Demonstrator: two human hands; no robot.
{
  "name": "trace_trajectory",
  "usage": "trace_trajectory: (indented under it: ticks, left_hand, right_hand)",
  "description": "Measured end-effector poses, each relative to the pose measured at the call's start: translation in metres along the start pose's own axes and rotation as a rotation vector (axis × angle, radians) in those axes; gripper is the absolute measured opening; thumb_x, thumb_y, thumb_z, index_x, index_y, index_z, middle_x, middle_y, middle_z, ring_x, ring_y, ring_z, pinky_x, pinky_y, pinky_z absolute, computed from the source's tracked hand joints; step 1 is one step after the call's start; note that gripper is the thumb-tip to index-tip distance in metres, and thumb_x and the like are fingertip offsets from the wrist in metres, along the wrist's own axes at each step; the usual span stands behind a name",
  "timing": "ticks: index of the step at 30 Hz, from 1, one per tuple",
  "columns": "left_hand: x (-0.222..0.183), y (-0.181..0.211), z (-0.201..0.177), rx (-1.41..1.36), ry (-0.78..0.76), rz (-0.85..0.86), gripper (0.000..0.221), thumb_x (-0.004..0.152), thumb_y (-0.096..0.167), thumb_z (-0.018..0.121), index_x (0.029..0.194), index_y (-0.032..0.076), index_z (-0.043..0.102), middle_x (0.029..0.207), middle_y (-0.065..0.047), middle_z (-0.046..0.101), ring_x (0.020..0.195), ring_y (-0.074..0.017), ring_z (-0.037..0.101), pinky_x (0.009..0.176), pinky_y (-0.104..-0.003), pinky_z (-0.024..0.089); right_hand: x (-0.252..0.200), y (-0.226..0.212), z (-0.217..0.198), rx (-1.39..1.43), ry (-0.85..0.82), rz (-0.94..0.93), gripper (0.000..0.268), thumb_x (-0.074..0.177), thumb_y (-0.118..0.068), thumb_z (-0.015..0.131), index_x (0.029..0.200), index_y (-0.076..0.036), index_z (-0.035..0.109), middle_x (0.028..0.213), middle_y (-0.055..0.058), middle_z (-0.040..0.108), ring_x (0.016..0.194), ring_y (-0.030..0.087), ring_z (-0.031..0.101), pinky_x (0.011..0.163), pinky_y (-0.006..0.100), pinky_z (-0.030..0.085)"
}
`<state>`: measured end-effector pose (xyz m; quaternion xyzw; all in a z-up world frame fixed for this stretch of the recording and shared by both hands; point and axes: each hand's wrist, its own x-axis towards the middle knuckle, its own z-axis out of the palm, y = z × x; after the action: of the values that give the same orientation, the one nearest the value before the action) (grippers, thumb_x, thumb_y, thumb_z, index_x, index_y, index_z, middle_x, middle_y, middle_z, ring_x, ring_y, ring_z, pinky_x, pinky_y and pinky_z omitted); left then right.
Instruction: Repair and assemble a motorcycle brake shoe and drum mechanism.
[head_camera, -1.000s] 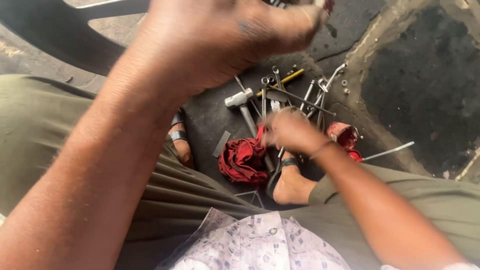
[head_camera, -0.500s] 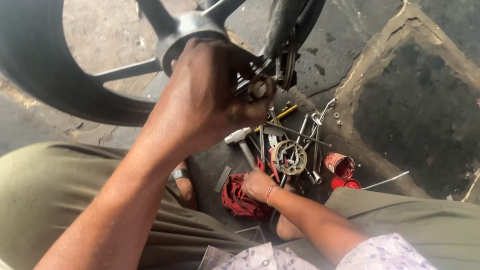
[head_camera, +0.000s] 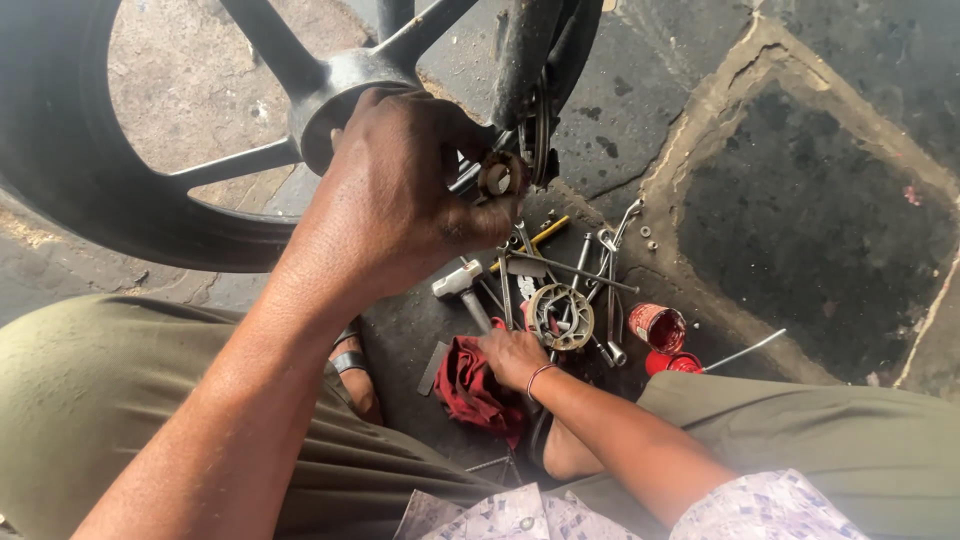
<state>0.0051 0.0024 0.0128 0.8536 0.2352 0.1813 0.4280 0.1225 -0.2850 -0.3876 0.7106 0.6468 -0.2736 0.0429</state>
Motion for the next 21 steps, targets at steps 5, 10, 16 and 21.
trace_trajectory:
  ticks: [5, 10, 16, 21]
  left_hand:
    - [-0.001, -0.003, 0.001, 0.032, 0.074, 0.05, 0.036, 0.068, 0.026, 0.085, 0.091, 0.0, 0.079, 0.068, -0.018, 0.067, 0.065, -0.0289, 0.068, 0.063, -0.044, 0.053]
    - [-0.001, 0.001, -0.004, 0.04, 0.039, -0.051, 0.035, 0.07, 0.027, 0.083, 0.089, -0.002, 0.077, 0.06, -0.017, 0.064, 0.056, -0.027, 0.067, 0.057, -0.043, 0.052]
    - [-0.003, -0.009, -0.005, 0.052, 0.07, 0.008, 0.043, 0.066, 0.034, 0.089, 0.089, -0.001, 0.078, 0.059, -0.017, 0.063, 0.056, -0.0275, 0.066, 0.056, -0.044, 0.051]
    - [-0.005, -0.006, -0.008, 0.019, 0.08, -0.069, 0.037, 0.065, 0.027, 0.084, 0.083, -0.005, 0.074, 0.065, -0.02, 0.065, 0.06, -0.0305, 0.068, 0.059, -0.044, 0.053]
  right_hand:
    - [0.016, 0.0, -0.079, 0.388, 0.375, 0.213, 0.039, 0.083, -0.02, 0.071, 0.115, -0.008, 0.052, 0.105, 0.014, 0.064, 0.095, 0.034, 0.069, 0.078, 0.047, 0.057]
    - [0.041, 0.022, -0.193, 0.557, 0.983, 0.373, 0.051, 0.102, -0.044, 0.071, 0.124, -0.003, 0.051, 0.113, 0.018, 0.059, 0.104, 0.037, 0.064, 0.091, 0.047, 0.055]
    - [0.071, 0.057, -0.233, 0.236, 1.038, 0.045, 0.079, 0.088, -0.052, 0.08, 0.13, 0.006, 0.048, 0.114, 0.025, 0.064, 0.105, 0.04, 0.066, 0.091, 0.047, 0.056]
    - [0.056, 0.045, -0.261, 0.479, 0.868, 0.148, 0.053, 0.092, -0.046, 0.076, 0.119, -0.004, 0.058, 0.107, 0.016, 0.074, 0.093, 0.029, 0.076, 0.087, 0.036, 0.062]
